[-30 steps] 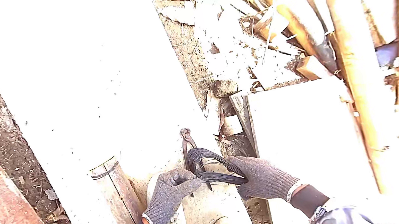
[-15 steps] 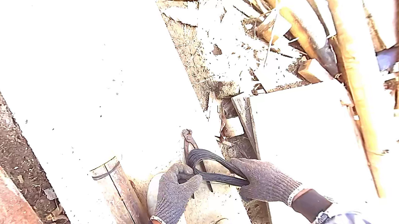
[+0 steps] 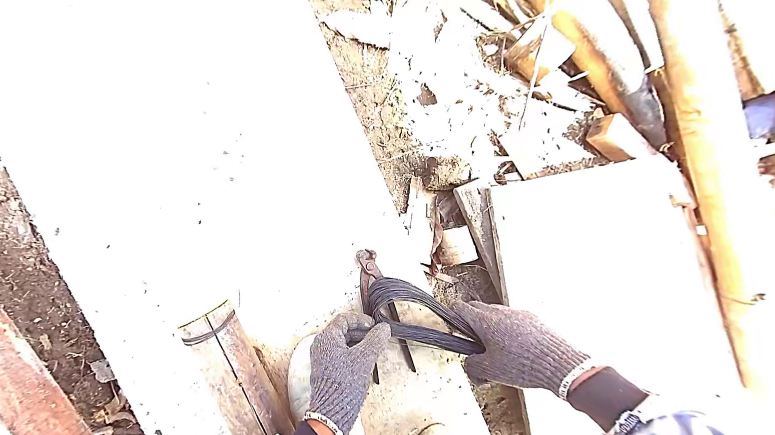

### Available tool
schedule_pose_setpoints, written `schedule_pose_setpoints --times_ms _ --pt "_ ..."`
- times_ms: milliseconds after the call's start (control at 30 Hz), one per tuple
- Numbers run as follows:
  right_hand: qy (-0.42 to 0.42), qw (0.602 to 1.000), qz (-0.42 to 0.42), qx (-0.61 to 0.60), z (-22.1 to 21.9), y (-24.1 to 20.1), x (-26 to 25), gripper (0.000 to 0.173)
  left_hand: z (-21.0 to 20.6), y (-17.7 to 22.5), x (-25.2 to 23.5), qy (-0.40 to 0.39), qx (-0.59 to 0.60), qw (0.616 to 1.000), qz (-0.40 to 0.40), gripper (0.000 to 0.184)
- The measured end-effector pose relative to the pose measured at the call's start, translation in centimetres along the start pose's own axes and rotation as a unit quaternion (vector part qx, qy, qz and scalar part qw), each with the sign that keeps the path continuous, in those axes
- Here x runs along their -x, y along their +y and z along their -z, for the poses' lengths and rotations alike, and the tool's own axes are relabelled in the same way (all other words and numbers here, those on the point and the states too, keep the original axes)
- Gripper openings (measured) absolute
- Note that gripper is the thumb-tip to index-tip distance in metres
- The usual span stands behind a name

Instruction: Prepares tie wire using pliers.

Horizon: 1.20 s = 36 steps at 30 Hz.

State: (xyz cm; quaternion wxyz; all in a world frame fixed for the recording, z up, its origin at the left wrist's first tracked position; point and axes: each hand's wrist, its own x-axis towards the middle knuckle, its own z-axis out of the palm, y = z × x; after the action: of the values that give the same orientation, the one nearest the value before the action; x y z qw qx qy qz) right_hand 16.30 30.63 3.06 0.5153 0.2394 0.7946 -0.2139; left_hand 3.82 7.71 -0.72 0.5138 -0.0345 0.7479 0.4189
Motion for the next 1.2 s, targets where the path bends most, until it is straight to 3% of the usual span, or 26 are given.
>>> schedule_pose_setpoints --times_ms 733,1200 --pt "-0.004 1.0 0.017 -0.015 -0.1 0.4 -0.1 0.061 0.7 -0.8 0.5 -0.055 0.104 0.988 -0.099 0.016" --pt "-0.061 0.995 0.067 -0.041 -0.2 1.2 -0.1 0.059 2.6 -1.5 -0.3 -0.211 0.119 0.957 -0.159 0.015"
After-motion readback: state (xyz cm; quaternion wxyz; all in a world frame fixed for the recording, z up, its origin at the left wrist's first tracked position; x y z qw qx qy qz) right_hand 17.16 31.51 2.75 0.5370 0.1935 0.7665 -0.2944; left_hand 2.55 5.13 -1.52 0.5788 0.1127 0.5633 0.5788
